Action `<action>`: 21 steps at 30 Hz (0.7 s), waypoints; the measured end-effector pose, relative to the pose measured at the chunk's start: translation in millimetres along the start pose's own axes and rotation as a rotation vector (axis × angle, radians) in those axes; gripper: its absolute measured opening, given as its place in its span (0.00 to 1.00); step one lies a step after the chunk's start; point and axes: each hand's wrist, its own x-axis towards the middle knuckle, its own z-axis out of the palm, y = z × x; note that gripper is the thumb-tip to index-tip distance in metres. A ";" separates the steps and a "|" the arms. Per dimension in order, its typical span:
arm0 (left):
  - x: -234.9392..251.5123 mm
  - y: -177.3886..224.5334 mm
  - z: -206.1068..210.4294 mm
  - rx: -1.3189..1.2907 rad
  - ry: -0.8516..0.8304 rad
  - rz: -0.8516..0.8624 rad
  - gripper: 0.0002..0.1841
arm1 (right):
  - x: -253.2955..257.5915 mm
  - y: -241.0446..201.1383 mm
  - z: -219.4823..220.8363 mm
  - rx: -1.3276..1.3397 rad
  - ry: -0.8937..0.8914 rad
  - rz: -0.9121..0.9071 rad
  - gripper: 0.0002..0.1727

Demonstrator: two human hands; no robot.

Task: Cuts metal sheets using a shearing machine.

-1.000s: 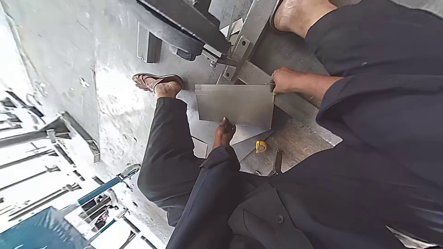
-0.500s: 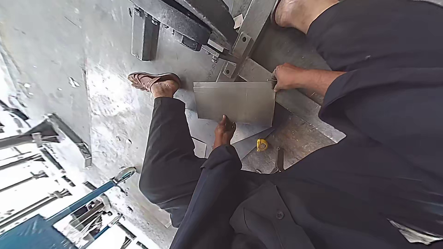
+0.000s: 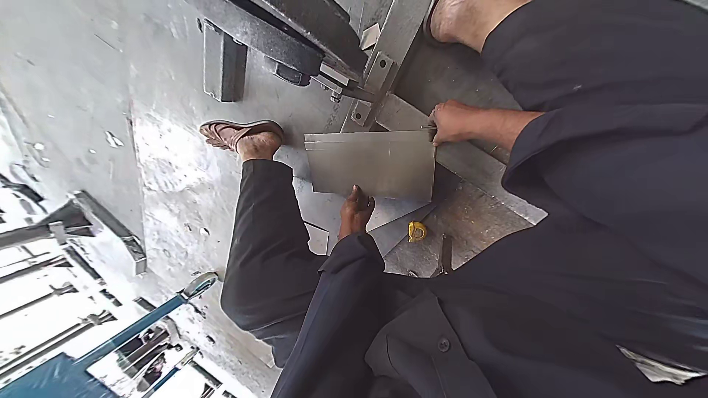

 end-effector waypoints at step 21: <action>-2.6 -3.1 3.0 0.110 0.021 0.035 0.16 | -11.4 3.1 -0.1 0.048 0.023 -0.019 0.21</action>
